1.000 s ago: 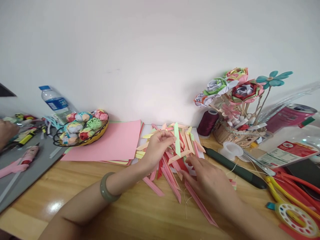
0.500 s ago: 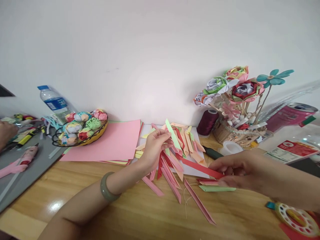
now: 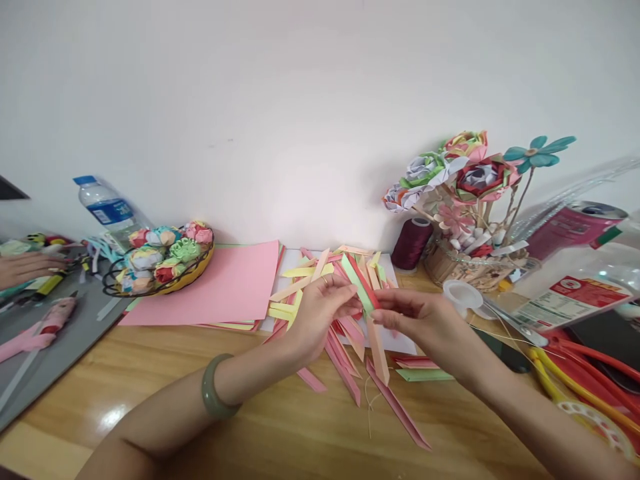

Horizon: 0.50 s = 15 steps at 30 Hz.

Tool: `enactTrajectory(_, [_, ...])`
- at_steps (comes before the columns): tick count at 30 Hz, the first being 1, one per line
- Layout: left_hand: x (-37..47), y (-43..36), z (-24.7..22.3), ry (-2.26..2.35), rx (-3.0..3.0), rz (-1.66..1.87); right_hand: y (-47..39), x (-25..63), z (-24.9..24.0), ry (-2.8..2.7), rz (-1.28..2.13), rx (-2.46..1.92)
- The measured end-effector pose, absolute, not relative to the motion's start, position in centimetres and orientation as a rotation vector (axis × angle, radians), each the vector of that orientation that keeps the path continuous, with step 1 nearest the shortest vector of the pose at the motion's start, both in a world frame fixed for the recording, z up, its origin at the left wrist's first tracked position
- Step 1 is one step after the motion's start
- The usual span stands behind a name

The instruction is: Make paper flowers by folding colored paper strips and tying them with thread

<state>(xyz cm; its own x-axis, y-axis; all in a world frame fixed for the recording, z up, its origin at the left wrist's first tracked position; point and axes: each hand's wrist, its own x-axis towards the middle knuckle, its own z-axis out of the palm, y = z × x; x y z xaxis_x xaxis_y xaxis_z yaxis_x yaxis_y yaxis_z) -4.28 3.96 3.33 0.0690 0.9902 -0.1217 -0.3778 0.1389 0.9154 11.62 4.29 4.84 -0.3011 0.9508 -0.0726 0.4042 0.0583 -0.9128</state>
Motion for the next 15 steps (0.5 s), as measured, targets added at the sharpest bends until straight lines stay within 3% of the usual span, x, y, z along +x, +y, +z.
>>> enactTrajectory(15, [-4.1, 3.7, 3.1, 1.047, 0.989, 1.178, 3.9, 11.5, 3.2, -2.033, 1.181, -1.240])
